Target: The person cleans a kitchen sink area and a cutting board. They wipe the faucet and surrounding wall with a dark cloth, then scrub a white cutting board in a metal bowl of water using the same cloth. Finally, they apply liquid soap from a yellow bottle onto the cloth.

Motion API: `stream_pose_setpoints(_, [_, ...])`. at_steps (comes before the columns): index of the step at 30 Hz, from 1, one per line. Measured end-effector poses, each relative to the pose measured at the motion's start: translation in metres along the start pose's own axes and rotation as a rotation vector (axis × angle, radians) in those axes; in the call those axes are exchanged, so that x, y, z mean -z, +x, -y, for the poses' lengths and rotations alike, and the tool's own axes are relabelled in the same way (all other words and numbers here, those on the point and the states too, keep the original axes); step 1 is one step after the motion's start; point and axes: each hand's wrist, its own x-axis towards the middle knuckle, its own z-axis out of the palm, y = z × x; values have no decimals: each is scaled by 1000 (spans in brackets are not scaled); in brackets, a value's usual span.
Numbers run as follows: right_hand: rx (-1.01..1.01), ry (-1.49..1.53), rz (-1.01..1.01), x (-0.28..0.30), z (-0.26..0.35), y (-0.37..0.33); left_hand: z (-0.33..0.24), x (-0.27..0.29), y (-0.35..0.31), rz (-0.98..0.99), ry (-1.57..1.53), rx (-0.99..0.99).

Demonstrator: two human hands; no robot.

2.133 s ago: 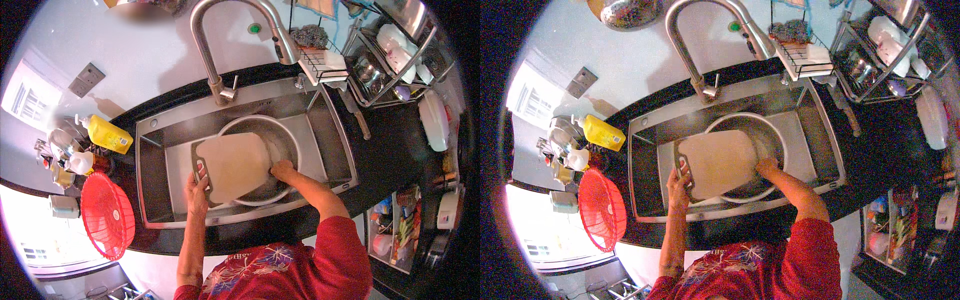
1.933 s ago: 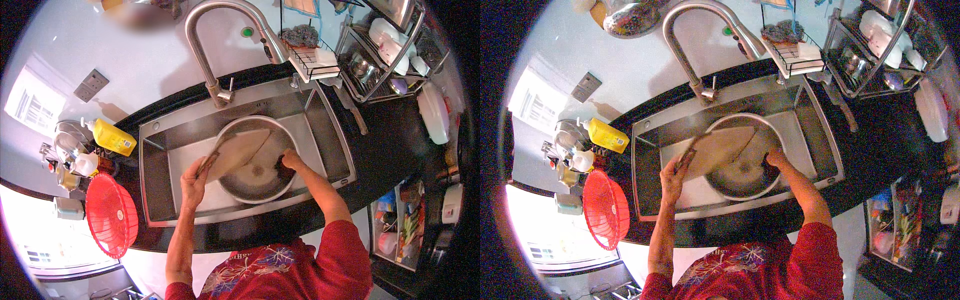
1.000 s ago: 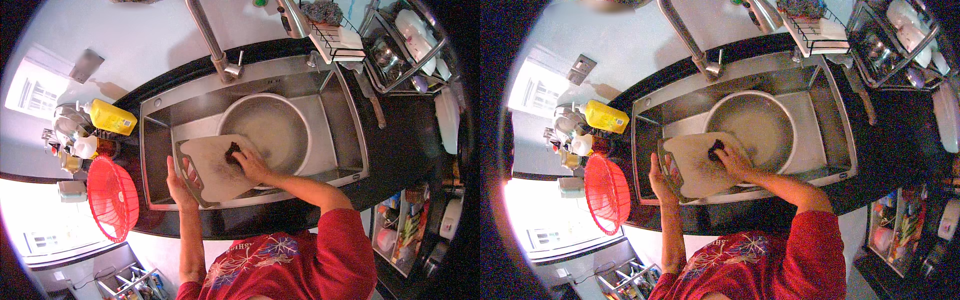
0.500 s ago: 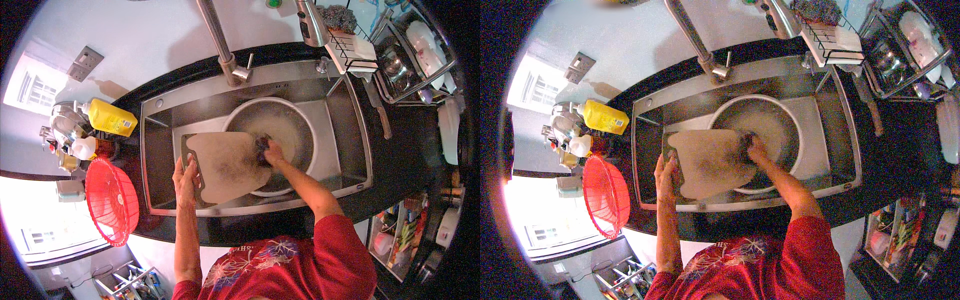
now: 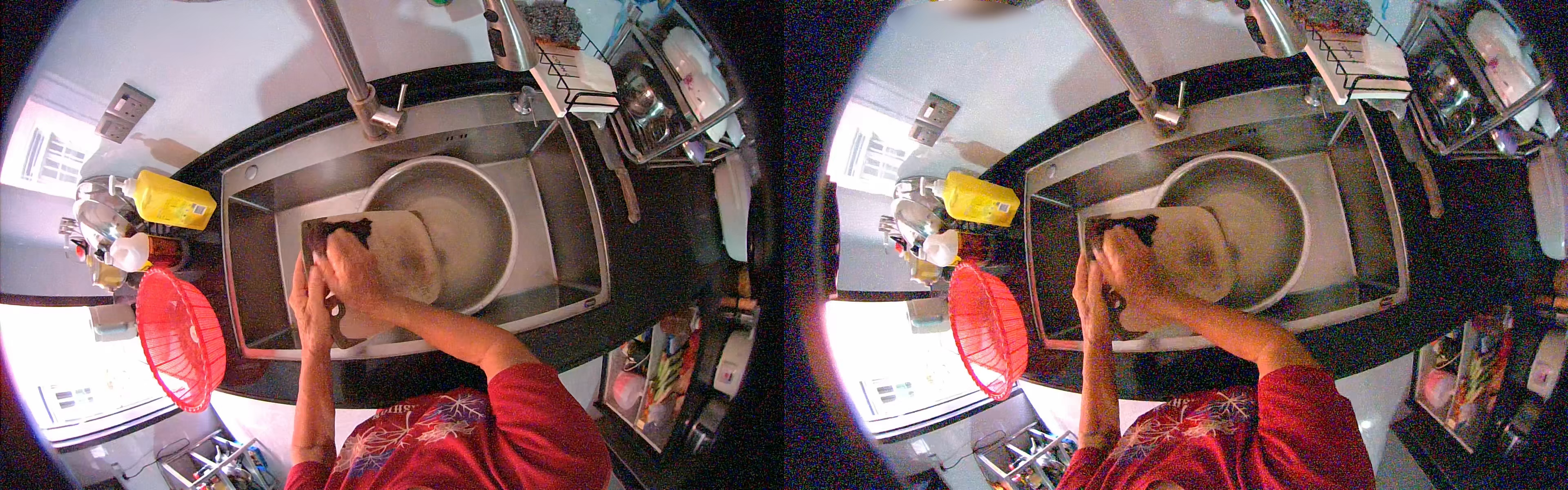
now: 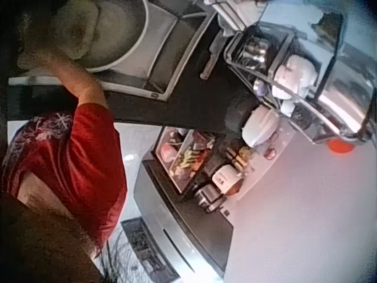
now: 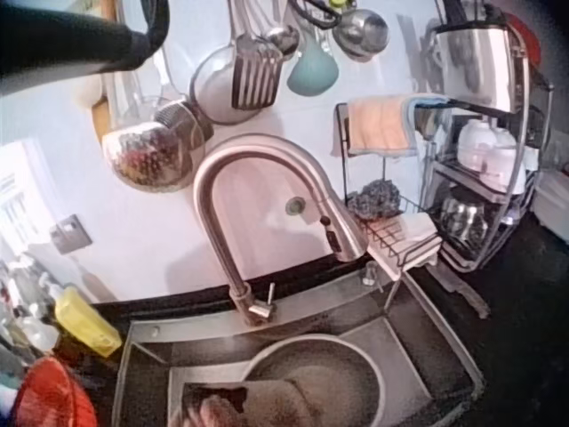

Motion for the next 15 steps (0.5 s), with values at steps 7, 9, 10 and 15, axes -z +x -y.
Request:
stream_pose_setpoints(7, [-396,-294,-15,-10,-143,20,3,-3,-3,37,-41,-60])
stream_pose_setpoints(9, [-493,-393,17,4,-174,8,2,-7,-2,39,-51,-74])
stream_pose_setpoints(10, [-531,-470,10,8,-191,-3,0,-10,-1,37,-56,-75])
stream_pose_setpoints(15, [-320,-686,131,37,-237,-60,-7,-11,5,29,14,-41])
